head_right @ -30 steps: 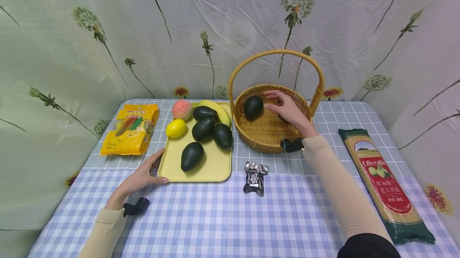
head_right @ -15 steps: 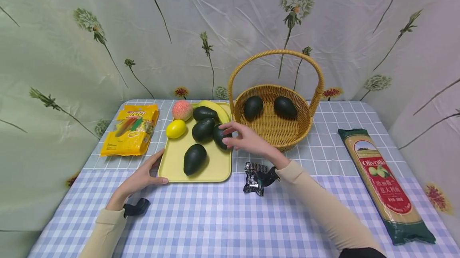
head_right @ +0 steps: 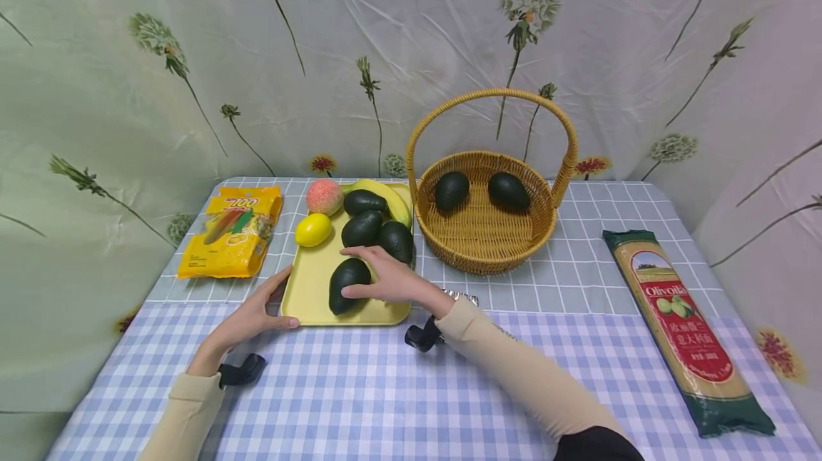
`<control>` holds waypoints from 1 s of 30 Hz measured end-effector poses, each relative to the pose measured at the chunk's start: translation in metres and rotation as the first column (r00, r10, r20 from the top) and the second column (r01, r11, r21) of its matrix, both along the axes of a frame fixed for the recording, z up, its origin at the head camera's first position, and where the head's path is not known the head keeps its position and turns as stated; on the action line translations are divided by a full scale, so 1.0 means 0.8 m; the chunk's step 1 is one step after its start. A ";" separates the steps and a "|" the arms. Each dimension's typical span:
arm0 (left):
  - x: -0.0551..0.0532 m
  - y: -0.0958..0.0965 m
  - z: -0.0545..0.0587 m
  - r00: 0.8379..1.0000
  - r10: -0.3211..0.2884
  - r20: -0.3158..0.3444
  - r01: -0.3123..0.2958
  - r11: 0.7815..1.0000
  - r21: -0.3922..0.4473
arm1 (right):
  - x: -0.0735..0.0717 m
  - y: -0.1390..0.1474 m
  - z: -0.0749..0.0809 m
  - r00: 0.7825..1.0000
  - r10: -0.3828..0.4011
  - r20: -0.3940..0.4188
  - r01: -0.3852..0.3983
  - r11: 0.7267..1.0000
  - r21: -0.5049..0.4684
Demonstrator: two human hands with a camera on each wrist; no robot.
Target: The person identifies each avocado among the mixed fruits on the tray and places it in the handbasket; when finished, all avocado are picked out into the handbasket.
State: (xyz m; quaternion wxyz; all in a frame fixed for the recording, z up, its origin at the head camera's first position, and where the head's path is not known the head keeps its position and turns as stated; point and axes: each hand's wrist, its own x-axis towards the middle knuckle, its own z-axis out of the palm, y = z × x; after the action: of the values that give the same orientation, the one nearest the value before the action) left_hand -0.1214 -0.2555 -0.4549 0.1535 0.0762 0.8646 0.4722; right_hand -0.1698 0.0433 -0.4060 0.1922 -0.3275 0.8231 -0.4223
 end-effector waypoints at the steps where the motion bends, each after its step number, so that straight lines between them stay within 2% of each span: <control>1: 0.000 0.000 0.000 1.000 0.003 0.002 -0.003 1.000 -0.003 | 0.000 -0.006 0.000 1.000 -0.009 -0.016 0.010 0.999 0.031; 7: 0.000 0.001 -0.003 1.000 0.019 0.023 -0.018 0.999 -0.026 | 0.006 -0.034 0.001 0.998 -0.042 -0.052 0.050 0.985 0.165; 13: 0.000 0.000 -0.003 1.000 0.011 0.013 -0.011 1.000 -0.026 | 0.011 -0.042 -0.005 0.991 -0.077 -0.110 0.096 0.981 0.171; 21: 0.000 0.000 -0.002 1.000 0.008 0.007 -0.007 1.000 -0.023 | 0.006 -0.026 0.001 0.998 -0.057 -0.040 0.058 0.998 0.035; 26: 0.000 0.000 -0.003 1.000 0.010 0.012 -0.010 1.000 -0.019 | 0.000 -0.005 0.015 0.999 -0.002 -0.054 -0.002 0.997 -0.075; 30: -0.001 0.000 -0.003 1.000 0.001 -0.001 -0.001 1.000 -0.007 | -0.004 0.018 0.031 0.999 0.029 -0.024 -0.032 0.987 -0.155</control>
State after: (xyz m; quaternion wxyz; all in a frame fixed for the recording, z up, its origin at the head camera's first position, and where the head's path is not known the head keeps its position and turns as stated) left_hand -0.1220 -0.2552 -0.4574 0.1530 0.0753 0.8665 0.4691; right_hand -0.1727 0.0575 -0.3809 0.1638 -0.3587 0.7846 -0.4785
